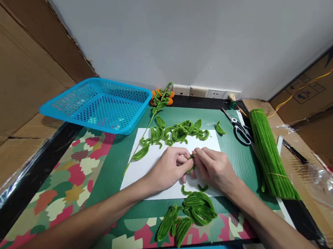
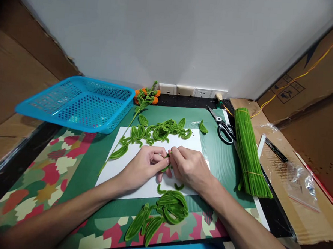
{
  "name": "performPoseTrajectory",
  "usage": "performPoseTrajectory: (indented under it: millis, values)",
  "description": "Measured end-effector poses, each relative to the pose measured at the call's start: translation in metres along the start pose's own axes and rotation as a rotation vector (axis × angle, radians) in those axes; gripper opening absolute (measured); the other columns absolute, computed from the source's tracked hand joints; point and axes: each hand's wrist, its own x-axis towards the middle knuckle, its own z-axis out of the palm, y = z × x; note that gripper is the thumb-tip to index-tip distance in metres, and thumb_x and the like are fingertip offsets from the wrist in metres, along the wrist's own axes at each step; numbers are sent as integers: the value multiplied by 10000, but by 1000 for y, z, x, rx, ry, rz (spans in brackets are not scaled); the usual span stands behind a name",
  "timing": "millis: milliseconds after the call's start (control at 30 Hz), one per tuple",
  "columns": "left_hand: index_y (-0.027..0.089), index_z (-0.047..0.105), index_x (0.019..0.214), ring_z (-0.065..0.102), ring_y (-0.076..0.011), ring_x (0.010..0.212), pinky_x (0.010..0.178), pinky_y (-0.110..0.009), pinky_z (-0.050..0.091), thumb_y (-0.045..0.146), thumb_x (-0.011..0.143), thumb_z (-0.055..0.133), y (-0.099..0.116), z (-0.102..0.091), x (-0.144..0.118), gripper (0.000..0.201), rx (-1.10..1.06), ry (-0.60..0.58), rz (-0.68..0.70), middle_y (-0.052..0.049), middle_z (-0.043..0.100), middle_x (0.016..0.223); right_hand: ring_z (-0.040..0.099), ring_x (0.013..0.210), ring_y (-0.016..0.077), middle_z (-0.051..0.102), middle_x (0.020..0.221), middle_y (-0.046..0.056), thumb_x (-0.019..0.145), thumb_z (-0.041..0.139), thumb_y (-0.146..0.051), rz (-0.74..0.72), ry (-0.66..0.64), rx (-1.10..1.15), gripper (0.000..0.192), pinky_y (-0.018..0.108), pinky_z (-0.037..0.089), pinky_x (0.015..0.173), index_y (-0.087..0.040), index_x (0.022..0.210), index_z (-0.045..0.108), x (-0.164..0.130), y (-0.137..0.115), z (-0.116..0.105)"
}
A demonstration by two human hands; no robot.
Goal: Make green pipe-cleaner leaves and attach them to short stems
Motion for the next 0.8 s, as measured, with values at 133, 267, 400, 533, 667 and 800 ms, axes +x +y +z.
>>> performPoseTrajectory:
  millis: [133,267,400,533,667,800]
  values:
    - [164,593,807,650,-141,480,504,-234,482,336,960,657,-1,0,1,239,-51,9,-15,-79,768,700,487,561,129,574,691,6,1081,471,-148,50,-11,60,254,275,365,540,-154,948,687,1,0,0]
    - [157,629,860,656,-147,485,508,-241,503,394,958,682,-2,-1,2,262,-103,6,-6,-76,766,698,568,582,120,648,746,12,1076,529,-175,127,36,263,201,243,435,542,-160,1166,708,4,0,-4]
    - [147,659,863,658,-143,499,515,-235,502,434,957,693,-2,-2,2,304,-128,2,14,-77,761,701,632,644,138,692,814,34,1062,542,-150,87,73,327,288,245,490,557,-171,1317,674,3,0,-3]
    - [145,658,830,656,-140,518,518,-230,500,453,961,696,-1,-1,1,336,-136,-25,15,-83,760,706,701,768,164,736,924,83,1062,527,-122,54,88,306,299,257,558,642,-160,1324,666,1,1,1]
    - [150,643,804,655,-140,516,526,-235,500,460,950,713,-2,0,0,350,-121,-1,-3,-82,760,703,708,757,177,750,918,99,1072,500,-140,31,39,227,279,274,569,654,-141,1285,680,-1,2,2]
    - [150,643,795,657,-145,518,528,-243,500,473,949,713,-1,0,1,365,-116,11,3,-84,762,710,742,812,178,782,968,101,1077,501,-159,116,20,345,286,279,598,706,-171,1261,719,0,0,2]
